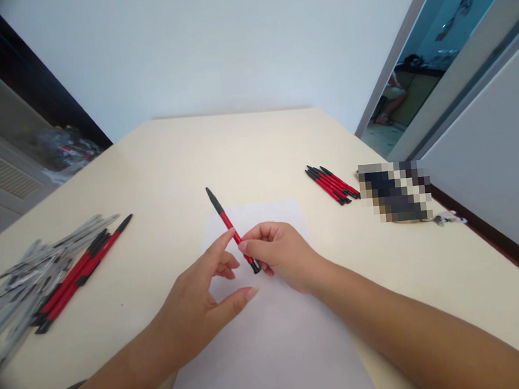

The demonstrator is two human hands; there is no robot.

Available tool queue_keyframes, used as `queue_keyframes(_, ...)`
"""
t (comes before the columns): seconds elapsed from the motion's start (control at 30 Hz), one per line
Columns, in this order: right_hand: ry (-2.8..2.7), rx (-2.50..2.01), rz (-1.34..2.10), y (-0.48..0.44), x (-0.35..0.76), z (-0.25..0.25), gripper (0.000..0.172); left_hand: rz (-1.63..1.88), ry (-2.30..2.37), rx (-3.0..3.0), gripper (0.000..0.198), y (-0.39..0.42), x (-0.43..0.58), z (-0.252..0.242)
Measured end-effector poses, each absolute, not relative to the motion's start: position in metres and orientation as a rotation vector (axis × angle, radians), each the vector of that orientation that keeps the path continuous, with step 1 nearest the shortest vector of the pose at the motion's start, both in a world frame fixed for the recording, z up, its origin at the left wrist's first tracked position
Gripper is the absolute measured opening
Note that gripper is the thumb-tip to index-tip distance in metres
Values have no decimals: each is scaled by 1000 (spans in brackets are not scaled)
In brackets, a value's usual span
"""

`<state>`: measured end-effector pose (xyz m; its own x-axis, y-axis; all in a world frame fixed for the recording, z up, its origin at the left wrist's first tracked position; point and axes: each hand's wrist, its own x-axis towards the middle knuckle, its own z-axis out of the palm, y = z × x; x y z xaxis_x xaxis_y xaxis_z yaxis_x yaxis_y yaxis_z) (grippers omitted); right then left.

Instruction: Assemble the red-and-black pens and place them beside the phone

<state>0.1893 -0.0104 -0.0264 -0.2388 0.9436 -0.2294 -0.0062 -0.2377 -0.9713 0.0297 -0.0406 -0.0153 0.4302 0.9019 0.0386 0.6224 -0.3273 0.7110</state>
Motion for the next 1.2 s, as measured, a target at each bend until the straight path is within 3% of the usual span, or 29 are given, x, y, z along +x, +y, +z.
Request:
queue_keyframes(0.13, -1372, -1416, 1235, 12, 216, -24, 17, 506, 1308, 2008, 62, -42, 30, -17)
queue_keyframes(0.3, -1667, -1837, 316, 44, 268, -30, 19, 470, 1298, 2073, 51, -42, 29, -24)
queue_keyframes(0.4, -1655, -2027, -13, 56, 299, -34, 24, 453, 1305, 2105, 48, -42, 30, -24)
queue_keyframes(0.63, -1753, -2276, -149, 61, 329, -35, 29, 394, 1370, 2144, 44, -42, 33, -28)
queue_keyframes(1.2, -1798, -2368, -169, 61, 327, -50, 30, 361, 1380, 2169, 45, -40, 33, -34)
